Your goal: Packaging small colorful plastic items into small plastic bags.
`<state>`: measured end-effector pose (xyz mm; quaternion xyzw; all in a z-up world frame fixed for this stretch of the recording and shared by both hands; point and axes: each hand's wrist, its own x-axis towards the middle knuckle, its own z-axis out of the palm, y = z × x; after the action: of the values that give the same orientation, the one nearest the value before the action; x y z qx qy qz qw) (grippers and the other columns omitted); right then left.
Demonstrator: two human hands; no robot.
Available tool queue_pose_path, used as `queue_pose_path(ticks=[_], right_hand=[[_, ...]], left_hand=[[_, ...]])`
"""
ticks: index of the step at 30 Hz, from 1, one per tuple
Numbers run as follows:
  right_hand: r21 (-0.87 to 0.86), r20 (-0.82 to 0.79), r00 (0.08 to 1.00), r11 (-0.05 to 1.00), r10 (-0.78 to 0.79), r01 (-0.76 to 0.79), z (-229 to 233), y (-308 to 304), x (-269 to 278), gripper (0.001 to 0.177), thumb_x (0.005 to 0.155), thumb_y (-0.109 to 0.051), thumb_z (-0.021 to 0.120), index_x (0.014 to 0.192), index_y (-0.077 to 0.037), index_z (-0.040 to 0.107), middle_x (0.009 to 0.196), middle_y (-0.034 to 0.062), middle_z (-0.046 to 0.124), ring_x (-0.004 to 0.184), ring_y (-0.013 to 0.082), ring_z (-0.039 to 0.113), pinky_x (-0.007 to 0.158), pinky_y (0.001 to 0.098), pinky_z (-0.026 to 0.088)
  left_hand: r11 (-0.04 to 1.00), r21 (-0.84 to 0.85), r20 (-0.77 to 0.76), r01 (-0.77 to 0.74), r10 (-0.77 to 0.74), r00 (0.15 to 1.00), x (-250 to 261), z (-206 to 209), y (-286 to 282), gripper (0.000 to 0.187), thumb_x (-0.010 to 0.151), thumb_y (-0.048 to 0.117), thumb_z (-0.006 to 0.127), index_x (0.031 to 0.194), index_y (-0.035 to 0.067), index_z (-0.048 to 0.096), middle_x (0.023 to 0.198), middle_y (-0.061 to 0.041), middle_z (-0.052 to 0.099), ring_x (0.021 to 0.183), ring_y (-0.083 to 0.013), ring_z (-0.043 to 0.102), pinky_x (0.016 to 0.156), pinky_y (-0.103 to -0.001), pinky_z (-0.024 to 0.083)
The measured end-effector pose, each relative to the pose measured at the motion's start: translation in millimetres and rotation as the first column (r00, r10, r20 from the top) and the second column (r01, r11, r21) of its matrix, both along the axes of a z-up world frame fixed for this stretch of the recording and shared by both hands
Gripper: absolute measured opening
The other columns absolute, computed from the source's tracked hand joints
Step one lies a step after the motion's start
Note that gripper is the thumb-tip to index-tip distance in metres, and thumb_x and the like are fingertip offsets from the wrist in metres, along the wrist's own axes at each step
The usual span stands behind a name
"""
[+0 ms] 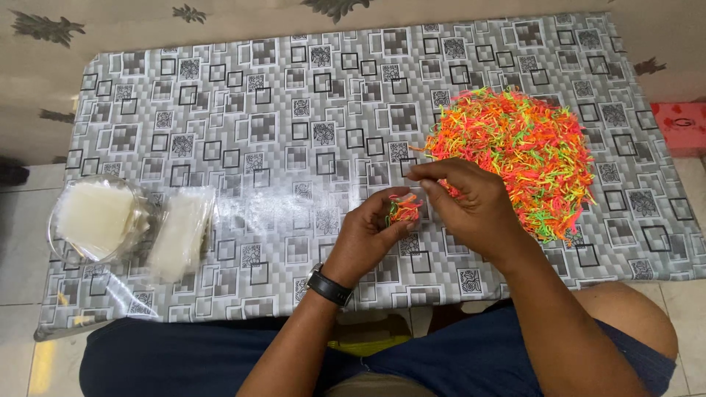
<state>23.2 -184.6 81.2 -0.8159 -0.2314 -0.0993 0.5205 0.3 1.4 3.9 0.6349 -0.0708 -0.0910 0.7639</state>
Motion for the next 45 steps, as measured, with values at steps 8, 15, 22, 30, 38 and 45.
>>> queue_pose_path(ticks=[8, 15, 22, 30, 38, 45], right_hand=[[-0.024, 0.005, 1.0, 1.0, 0.017, -0.017, -7, 1, -2, 0.027, 0.092, 0.009, 0.063, 0.114, -0.001, 0.075, 0.098, 0.0179, 0.077, 0.098, 0.0403, 0.072, 0.091, 0.0505, 0.051], [-0.176, -0.019, 0.999, 0.984, -0.041, 0.037, 0, -4, -3, 0.038, 0.089, -0.005, 0.075, 0.127, -0.003, 0.07, 0.118, 0.02, 0.071, 0.113, 0.0437, 0.065, 0.096, 0.0567, 0.048], [-0.68, -0.153, 0.983, 0.733, -0.104, -0.028, -23, 7, -11, 0.077, 0.083, -0.033, 0.078, 0.147, -0.001, 0.052, 0.144, 0.0314, 0.051, 0.136, 0.0542, 0.043, 0.107, 0.0744, 0.029], [-0.721, 0.378, 0.923, 0.601, -0.076, 0.345, -88, 28, 1, 0.04, 0.104, -0.032, 0.049, 0.137, -0.015, 0.063, 0.139, 0.0194, 0.061, 0.141, 0.0451, 0.045, 0.106, 0.0798, 0.021], [-0.703, 0.349, 0.917, 0.592, -0.195, 0.394, -83, 33, 3, 0.043, 0.101, -0.039, 0.05, 0.133, -0.016, 0.066, 0.14, 0.0166, 0.062, 0.142, 0.0426, 0.044, 0.107, 0.0796, 0.019], [-0.68, 0.314, 0.917, 0.615, -0.247, 0.399, -85, 36, 5, 0.052, 0.091, -0.04, 0.059, 0.135, -0.011, 0.061, 0.148, 0.0149, 0.054, 0.141, 0.0401, 0.043, 0.111, 0.08, 0.018]], left_hand=[[1.0, -0.027, -0.039, -0.011, 0.01, 0.999, 0, 1, -2, 0.058, 0.085, -0.004, 0.077, 0.139, 0.002, 0.059, 0.106, -0.019, 0.075, 0.088, -0.0159, 0.07, 0.073, -0.027, 0.061], [0.996, -0.066, -0.022, -0.057, 0.056, 0.998, 1, 4, -3, 0.051, 0.089, 0.004, 0.076, 0.138, 0.002, 0.058, 0.108, -0.024, 0.073, 0.091, -0.0267, 0.073, 0.075, -0.038, 0.065], [0.959, -0.115, -0.1, -0.26, 0.249, 0.963, 7, -4, -1, 0.028, 0.101, 0.012, 0.064, 0.127, 0.001, 0.066, 0.109, -0.019, 0.074, 0.093, -0.0211, 0.07, 0.078, -0.037, 0.065], [0.813, 0.285, 0.094, -0.508, 0.504, 0.859, 74, -5, 84, 0.021, 0.099, 0.02, 0.067, 0.114, 0.007, 0.071, 0.095, -0.018, 0.074, 0.082, -0.0265, 0.072, 0.072, -0.04, 0.063], [0.515, 0.557, 0.415, -0.652, 0.508, 0.755, 184, -31, 201, 0.036, 0.093, 0.016, 0.077, 0.126, 0.01, 0.066, 0.087, -0.012, 0.072, 0.082, -0.0285, 0.073, 0.072, -0.045, 0.057], [0.394, 0.675, 0.471, -0.624, 0.421, 0.775, 237, -19, 231, 0.052, 0.09, 0.005, 0.071, 0.14, 0.004, 0.057, 0.083, -0.007, 0.065, 0.069, -0.0207, 0.059, 0.066, -0.037, 0.051]])
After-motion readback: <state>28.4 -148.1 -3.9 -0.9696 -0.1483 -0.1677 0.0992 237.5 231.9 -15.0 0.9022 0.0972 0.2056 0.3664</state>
